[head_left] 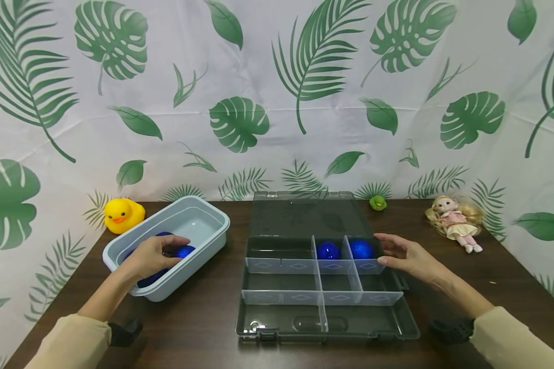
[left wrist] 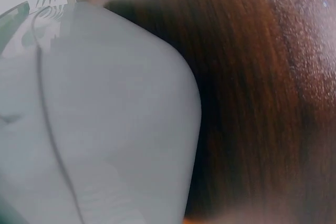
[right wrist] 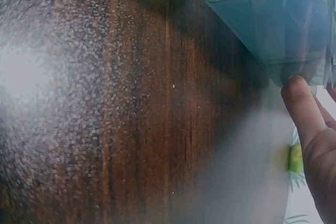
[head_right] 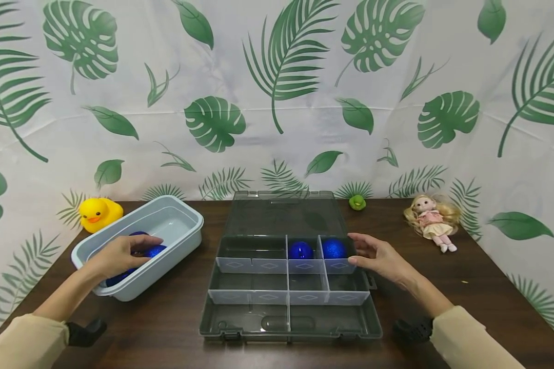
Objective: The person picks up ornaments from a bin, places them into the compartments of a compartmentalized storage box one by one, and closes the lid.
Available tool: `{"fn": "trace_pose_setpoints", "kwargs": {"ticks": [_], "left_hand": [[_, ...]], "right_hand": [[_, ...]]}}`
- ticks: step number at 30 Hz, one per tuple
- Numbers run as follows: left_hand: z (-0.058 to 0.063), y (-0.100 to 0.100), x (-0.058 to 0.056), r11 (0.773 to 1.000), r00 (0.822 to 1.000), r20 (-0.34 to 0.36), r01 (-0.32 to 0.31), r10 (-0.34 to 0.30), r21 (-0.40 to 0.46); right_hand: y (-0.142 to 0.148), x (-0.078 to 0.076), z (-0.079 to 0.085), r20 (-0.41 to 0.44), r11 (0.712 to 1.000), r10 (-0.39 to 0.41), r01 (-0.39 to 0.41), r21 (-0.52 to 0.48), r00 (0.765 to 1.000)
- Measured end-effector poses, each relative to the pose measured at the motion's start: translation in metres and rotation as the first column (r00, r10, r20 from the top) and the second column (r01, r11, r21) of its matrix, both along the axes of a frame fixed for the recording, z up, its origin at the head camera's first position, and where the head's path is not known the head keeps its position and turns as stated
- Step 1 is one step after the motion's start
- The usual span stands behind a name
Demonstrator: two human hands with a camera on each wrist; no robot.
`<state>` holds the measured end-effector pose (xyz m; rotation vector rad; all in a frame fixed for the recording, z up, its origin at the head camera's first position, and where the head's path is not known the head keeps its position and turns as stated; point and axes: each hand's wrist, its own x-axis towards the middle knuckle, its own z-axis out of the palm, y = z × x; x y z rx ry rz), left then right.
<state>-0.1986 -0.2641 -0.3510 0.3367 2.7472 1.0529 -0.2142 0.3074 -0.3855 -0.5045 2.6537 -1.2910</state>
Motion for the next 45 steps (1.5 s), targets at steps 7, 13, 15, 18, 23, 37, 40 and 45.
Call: {"fn": "trace_pose_setpoints", "kwargs": {"ticks": [7, 13, 15, 18, 23, 37, 40, 45], "left_hand": [[0.004, 0.0, 0.002, 0.998, 0.998, 0.03, -0.061, 0.061, 0.002], [0.023, 0.003, 0.004, 0.997, 0.995, -0.058, -0.079, 0.08, 0.019], [0.031, 0.004, 0.005, 0.996, 0.992, -0.085, -0.088, 0.09, 0.028], [0.043, 0.008, 0.007, 0.994, 0.988, -0.122, -0.091, 0.098, 0.055], [0.059, 0.023, 0.01, 0.991, 0.985, -0.156, -0.06, 0.078, 0.116], [0.037, 0.111, -0.019, 0.892, 0.963, -0.071, 0.268, -0.26, 0.365], [0.028, 0.124, -0.032, 0.855, 0.939, -0.058, 0.333, -0.339, 0.397], [0.017, 0.138, -0.047, 0.841, 0.914, -0.064, 0.394, -0.4, 0.372]], "right_hand": [[-0.001, 0.001, 0.0, 0.004, 1.0, 0.001, -0.001, 0.006, 1.0], [-0.001, 0.0, 0.001, 0.007, 1.0, 0.0, 0.0, 0.003, 1.0], [-0.001, 0.0, 0.001, 0.007, 1.0, 0.0, 0.0, 0.002, 1.0], [-0.001, 0.0, 0.0, 0.008, 1.0, 0.0, 0.0, 0.002, 1.0], [0.0, 0.001, -0.001, 0.008, 1.0, -0.002, 0.002, 0.001, 1.0], [0.001, 0.0, -0.001, -0.002, 1.0, -0.003, 0.003, -0.006, 1.0], [0.001, 0.001, 0.0, -0.012, 1.0, 0.0, 0.0, -0.013, 1.0], [0.001, 0.001, -0.001, -0.015, 1.0, 0.001, -0.001, -0.019, 1.0]]}}
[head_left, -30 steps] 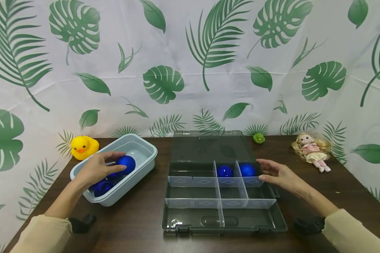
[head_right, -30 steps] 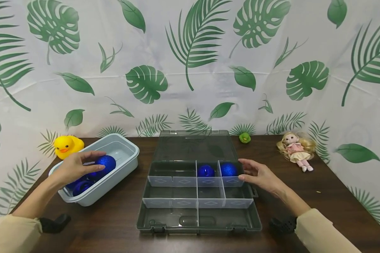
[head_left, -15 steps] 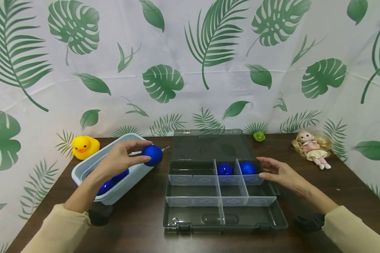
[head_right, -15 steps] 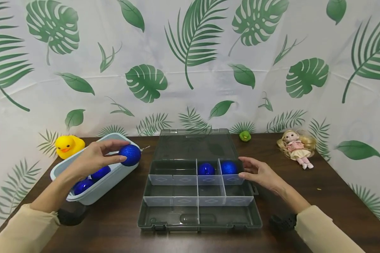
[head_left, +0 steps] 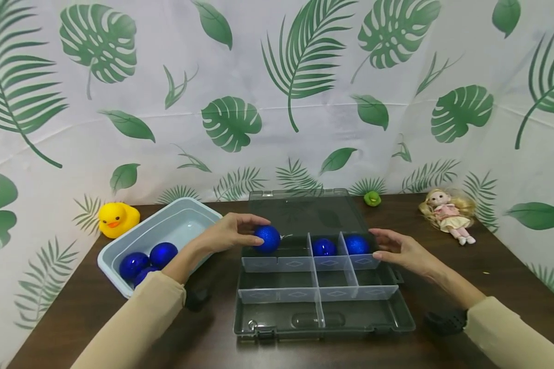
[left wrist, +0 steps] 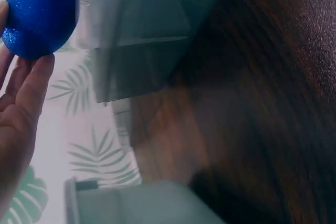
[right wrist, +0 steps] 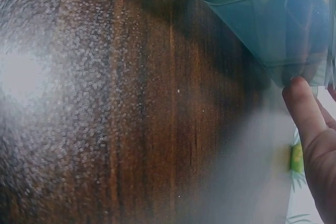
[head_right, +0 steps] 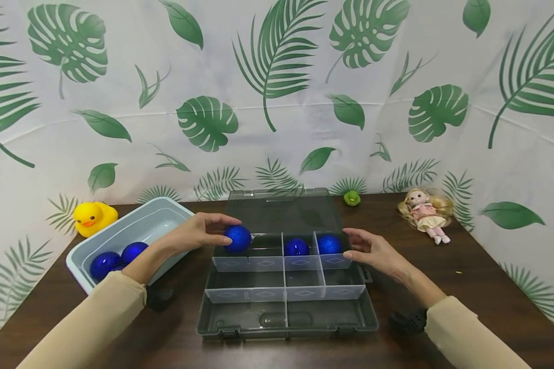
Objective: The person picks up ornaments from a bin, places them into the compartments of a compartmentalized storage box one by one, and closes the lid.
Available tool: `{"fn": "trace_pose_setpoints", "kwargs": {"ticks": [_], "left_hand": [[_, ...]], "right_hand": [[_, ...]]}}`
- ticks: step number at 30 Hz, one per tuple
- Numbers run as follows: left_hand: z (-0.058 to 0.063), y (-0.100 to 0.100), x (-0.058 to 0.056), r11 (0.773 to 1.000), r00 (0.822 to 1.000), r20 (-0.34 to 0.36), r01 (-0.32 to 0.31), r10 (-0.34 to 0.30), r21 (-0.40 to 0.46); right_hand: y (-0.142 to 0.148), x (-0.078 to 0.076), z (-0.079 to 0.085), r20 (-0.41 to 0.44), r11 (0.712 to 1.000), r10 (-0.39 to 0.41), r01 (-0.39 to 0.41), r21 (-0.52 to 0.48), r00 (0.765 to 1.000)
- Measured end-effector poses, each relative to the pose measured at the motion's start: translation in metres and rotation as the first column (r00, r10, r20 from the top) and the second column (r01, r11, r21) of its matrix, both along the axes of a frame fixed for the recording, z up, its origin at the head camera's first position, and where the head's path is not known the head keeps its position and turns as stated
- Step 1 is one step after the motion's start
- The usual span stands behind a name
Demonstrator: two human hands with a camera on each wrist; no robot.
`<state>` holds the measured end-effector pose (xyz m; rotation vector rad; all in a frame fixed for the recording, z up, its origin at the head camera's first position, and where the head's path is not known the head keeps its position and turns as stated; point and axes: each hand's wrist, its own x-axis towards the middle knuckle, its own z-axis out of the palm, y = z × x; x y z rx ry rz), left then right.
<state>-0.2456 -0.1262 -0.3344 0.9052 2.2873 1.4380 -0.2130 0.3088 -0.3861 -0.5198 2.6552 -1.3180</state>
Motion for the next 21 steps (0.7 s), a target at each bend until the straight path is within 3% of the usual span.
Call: {"fn": "trace_pose_setpoints", "kwargs": {"ticks": [6, 13, 21], "left_hand": [[-0.013, 0.006, -0.01, 1.0, 1.0, 0.011, 0.015, -0.015, -0.025], [-0.024, 0.007, -0.01, 0.998, 1.0, -0.012, 0.008, -0.008, -0.058], [-0.034, 0.011, -0.005, 0.997, 0.993, -0.116, -0.027, 0.019, -0.07]], "right_hand": [[0.0, -0.001, -0.001, 0.004, 1.0, -0.001, 0.001, -0.003, 1.0], [0.0, -0.001, -0.001, 0.002, 1.0, 0.003, -0.003, -0.009, 1.0], [-0.001, 0.0, -0.001, 0.009, 1.0, 0.009, -0.008, -0.016, 1.0]]}}
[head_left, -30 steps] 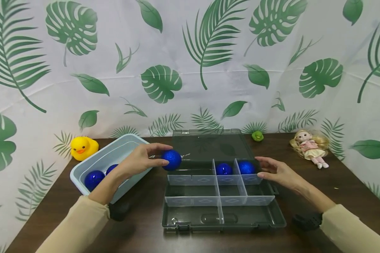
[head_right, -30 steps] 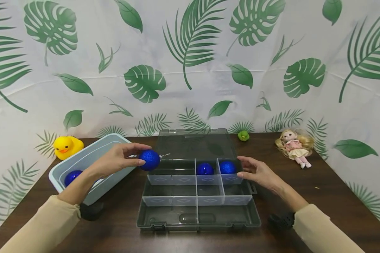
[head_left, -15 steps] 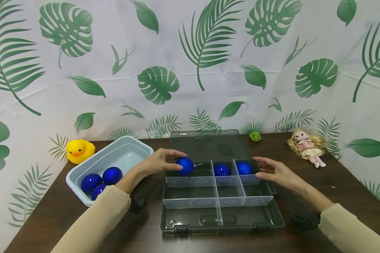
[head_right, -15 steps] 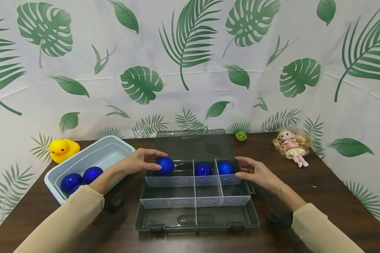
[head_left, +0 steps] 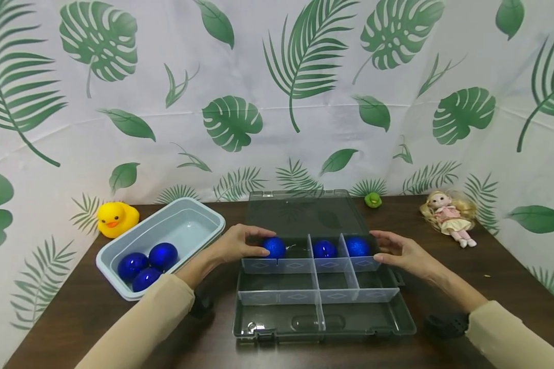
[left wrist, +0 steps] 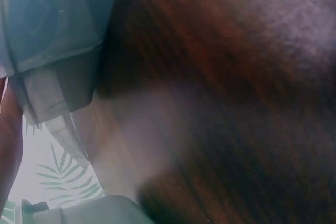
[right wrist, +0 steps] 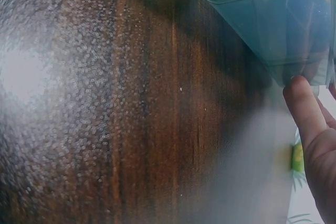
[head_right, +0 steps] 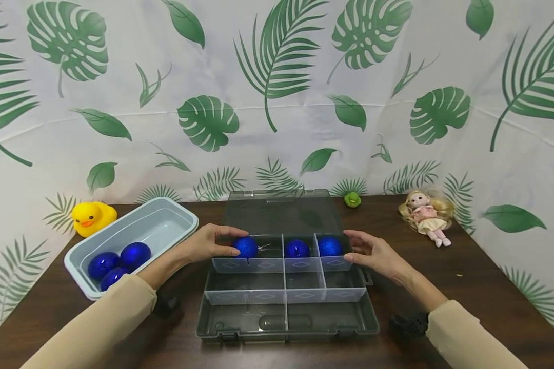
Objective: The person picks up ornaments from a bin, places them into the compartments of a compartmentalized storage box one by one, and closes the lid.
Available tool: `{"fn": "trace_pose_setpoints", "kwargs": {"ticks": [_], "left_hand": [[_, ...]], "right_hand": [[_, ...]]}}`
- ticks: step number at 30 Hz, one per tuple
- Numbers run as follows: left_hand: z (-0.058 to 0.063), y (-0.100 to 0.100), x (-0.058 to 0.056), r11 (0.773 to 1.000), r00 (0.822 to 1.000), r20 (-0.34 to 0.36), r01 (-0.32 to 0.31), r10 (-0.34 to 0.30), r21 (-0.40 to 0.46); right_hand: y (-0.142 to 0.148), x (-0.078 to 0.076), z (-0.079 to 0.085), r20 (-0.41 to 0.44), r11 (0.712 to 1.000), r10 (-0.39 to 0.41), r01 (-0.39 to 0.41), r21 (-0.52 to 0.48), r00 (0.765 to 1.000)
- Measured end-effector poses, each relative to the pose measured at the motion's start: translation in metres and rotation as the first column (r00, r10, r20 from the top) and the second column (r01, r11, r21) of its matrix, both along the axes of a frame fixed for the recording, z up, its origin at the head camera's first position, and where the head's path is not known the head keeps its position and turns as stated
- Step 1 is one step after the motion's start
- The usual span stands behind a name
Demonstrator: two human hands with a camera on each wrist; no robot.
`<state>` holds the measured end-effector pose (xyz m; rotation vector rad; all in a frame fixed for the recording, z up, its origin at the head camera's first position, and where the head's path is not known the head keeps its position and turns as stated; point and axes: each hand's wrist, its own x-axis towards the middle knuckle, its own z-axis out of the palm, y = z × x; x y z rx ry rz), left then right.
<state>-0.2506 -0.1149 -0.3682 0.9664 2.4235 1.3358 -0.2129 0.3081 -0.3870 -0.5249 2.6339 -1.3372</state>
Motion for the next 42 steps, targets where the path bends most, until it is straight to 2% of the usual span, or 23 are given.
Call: {"fn": "trace_pose_setpoints", "kwargs": {"ticks": [7, 15, 18, 22, 27, 30, 34, 38, 40, 42], "left_hand": [[-0.002, 0.003, 0.002, 1.0, 0.999, -0.05, 0.002, -0.003, -0.01], [-0.004, 0.004, 0.006, 0.998, 0.996, -0.084, -0.043, 0.04, -0.039], [0.0, 0.001, 0.013, 0.996, 0.992, -0.085, -0.092, 0.09, -0.022], [0.012, -0.011, 0.029, 0.989, 0.988, -0.055, -0.141, 0.143, 0.044], [0.026, -0.046, 0.047, 0.98, 0.98, -0.034, -0.192, 0.194, 0.056], [0.031, -0.077, 0.053, 0.958, 0.958, -0.006, -0.287, 0.287, 0.011], [0.029, -0.12, 0.056, 0.903, 0.904, 0.005, -0.428, 0.428, -0.048], [0.024, -0.15, 0.057, 0.849, 0.853, 0.002, -0.52, 0.522, -0.091], [0.023, -0.159, 0.058, 0.834, 0.839, 0.008, -0.541, 0.544, -0.108], [0.023, -0.164, 0.057, 0.83, 0.836, 0.002, -0.544, 0.549, -0.123]], "right_hand": [[-0.001, -0.001, -0.001, 0.01, 1.0, -0.019, 0.018, 0.005, 1.0], [-0.001, -0.001, -0.005, 0.013, 1.0, -0.014, 0.014, 0.004, 1.0], [-0.001, 0.0, -0.007, 0.022, 1.0, -0.009, 0.009, 0.002, 1.0], [-0.002, 0.0, -0.005, 0.026, 1.0, -0.004, 0.004, 0.0, 1.0], [-0.001, -0.001, -0.002, 0.018, 1.0, -0.015, 0.014, 0.014, 1.0], [0.0, -0.001, -0.001, 0.008, 1.0, -0.013, 0.013, 0.027, 1.0], [0.001, 0.0, 0.0, 0.004, 0.999, -0.011, 0.011, 0.031, 1.0], [0.001, 0.001, 0.0, 0.014, 1.0, -0.016, 0.016, 0.026, 1.0], [0.0, 0.0, -0.001, 0.015, 1.0, -0.018, 0.018, 0.022, 1.0], [0.0, 0.0, -0.001, 0.011, 1.0, -0.016, 0.016, 0.016, 1.0]]}}
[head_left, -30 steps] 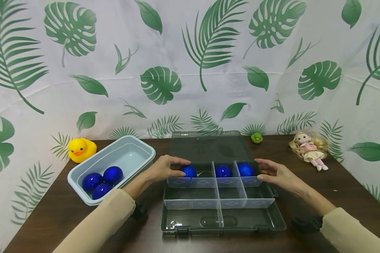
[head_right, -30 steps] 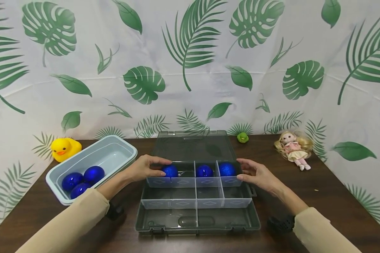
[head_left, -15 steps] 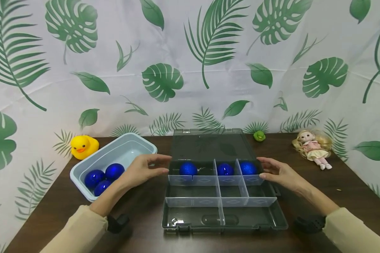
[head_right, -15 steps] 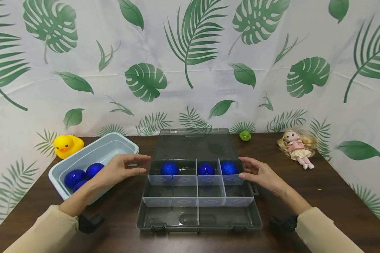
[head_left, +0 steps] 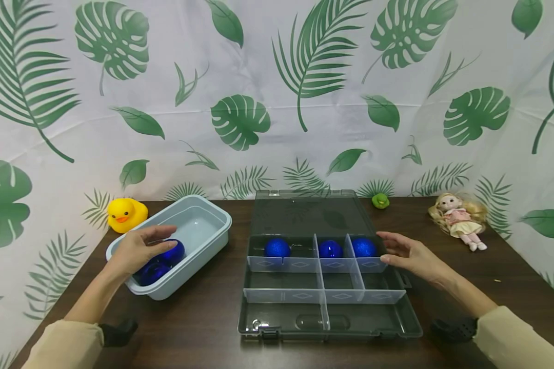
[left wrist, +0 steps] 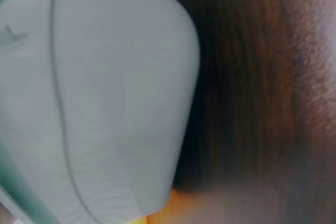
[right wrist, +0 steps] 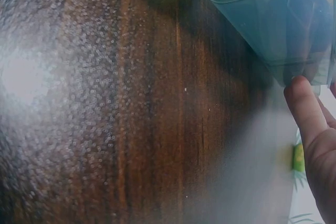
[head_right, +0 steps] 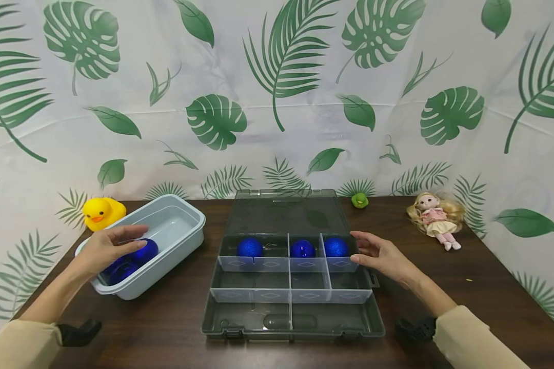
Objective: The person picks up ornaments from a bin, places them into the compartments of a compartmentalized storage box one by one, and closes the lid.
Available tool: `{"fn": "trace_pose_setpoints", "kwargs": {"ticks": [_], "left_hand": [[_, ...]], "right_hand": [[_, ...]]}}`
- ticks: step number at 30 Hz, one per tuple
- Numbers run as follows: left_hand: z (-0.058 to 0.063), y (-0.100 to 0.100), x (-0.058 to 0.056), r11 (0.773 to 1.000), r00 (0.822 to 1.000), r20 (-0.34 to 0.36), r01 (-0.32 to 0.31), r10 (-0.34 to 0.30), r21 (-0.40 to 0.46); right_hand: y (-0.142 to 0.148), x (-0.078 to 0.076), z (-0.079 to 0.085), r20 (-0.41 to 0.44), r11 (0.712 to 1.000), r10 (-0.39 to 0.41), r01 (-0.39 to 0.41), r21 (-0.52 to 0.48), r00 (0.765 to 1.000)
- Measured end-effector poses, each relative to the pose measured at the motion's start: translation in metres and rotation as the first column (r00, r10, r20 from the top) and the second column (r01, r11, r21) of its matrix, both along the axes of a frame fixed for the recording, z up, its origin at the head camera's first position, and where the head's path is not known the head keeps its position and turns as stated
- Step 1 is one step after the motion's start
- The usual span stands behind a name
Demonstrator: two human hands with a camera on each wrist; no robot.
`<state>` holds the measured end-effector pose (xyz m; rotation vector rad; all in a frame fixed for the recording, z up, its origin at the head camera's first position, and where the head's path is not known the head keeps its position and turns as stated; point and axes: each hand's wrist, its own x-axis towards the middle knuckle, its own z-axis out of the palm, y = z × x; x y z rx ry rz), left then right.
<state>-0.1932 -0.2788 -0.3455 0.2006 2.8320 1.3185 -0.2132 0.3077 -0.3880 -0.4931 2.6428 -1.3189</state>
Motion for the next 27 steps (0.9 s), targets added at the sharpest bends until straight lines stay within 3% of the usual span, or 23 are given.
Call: {"fn": "trace_pose_setpoints", "kwargs": {"ticks": [17, 27], "left_hand": [[-0.002, 0.001, -0.011, 0.986, 0.995, 0.086, 0.058, -0.045, -0.155], [-0.005, 0.005, -0.012, 0.962, 0.997, 0.075, 0.05, -0.031, -0.269]], "right_hand": [[0.001, 0.001, -0.001, -0.004, 1.0, -0.003, 0.003, 0.002, 1.0], [0.001, -0.001, -0.002, -0.004, 1.0, 0.005, -0.005, -0.009, 1.0]]}}
